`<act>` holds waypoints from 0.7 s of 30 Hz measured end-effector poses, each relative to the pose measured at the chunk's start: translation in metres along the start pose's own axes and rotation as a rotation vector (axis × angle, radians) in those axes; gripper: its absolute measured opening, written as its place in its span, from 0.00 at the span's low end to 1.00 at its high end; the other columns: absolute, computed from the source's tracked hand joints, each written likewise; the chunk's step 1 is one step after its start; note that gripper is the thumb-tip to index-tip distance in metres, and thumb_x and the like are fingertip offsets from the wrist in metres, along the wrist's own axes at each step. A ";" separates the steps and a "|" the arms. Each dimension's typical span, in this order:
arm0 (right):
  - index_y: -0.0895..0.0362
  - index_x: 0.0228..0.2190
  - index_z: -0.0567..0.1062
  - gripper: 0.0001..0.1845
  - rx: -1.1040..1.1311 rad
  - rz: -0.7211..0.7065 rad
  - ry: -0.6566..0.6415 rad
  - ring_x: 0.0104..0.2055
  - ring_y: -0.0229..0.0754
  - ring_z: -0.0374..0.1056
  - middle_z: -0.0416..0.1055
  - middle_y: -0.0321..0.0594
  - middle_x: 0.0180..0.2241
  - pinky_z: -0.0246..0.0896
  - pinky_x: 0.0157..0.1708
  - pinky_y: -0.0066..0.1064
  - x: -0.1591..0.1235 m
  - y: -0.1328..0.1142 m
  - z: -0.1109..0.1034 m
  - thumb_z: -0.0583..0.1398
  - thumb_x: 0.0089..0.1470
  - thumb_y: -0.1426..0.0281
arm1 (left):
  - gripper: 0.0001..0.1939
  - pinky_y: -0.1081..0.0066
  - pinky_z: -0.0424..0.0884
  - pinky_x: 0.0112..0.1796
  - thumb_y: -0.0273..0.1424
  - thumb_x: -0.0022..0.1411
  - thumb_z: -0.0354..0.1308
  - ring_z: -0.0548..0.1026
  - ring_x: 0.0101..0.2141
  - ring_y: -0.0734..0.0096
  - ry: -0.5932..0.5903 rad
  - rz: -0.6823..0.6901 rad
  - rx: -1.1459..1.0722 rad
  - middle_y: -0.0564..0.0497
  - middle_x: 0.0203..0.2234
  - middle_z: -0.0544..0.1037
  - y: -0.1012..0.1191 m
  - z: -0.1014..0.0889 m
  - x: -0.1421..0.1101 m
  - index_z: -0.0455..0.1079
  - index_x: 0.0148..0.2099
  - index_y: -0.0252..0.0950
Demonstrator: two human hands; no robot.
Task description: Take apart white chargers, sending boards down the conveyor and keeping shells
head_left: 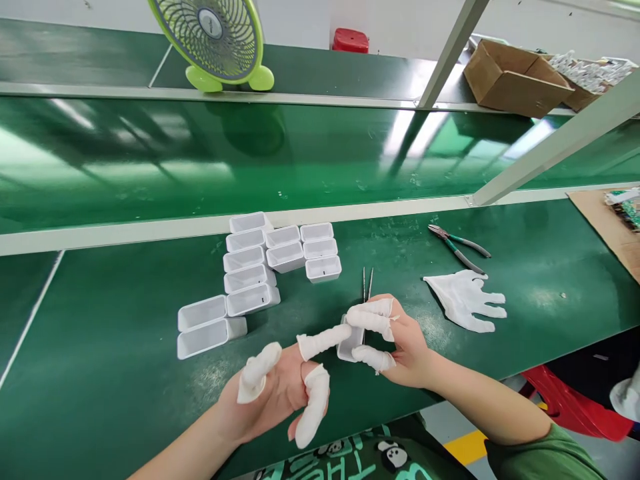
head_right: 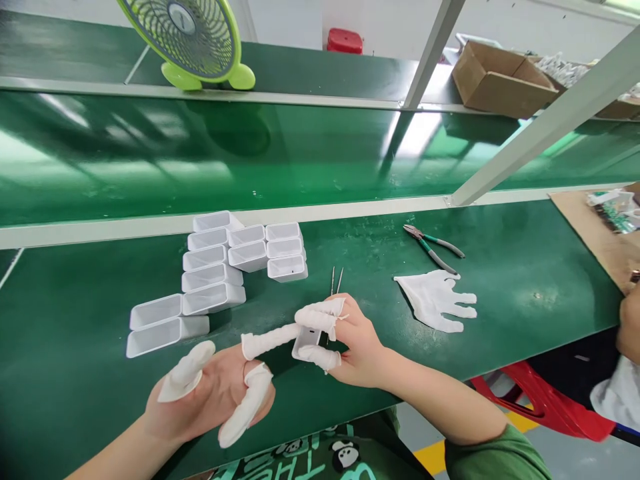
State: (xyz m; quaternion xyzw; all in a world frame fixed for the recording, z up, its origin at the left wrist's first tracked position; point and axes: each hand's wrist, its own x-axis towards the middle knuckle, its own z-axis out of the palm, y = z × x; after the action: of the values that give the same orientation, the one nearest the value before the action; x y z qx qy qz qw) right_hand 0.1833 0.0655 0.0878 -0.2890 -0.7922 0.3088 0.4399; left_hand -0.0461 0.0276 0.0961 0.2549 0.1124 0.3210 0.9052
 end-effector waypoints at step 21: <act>0.51 0.52 0.76 0.17 0.075 -0.088 0.048 0.40 0.42 0.67 0.72 0.43 0.37 0.71 0.37 0.33 -0.002 -0.001 0.011 0.62 0.62 0.73 | 0.39 0.73 0.59 0.25 0.56 0.68 0.43 0.61 0.20 0.75 -0.069 -0.075 -0.022 0.48 0.28 0.75 -0.011 0.002 0.005 0.61 0.66 0.30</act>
State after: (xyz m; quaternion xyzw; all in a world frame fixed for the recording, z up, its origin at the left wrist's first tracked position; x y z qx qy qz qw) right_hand 0.1743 0.0608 0.0830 -0.2443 -0.7812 0.3116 0.4827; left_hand -0.0354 0.0230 0.0918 0.2515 0.0873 0.2790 0.9227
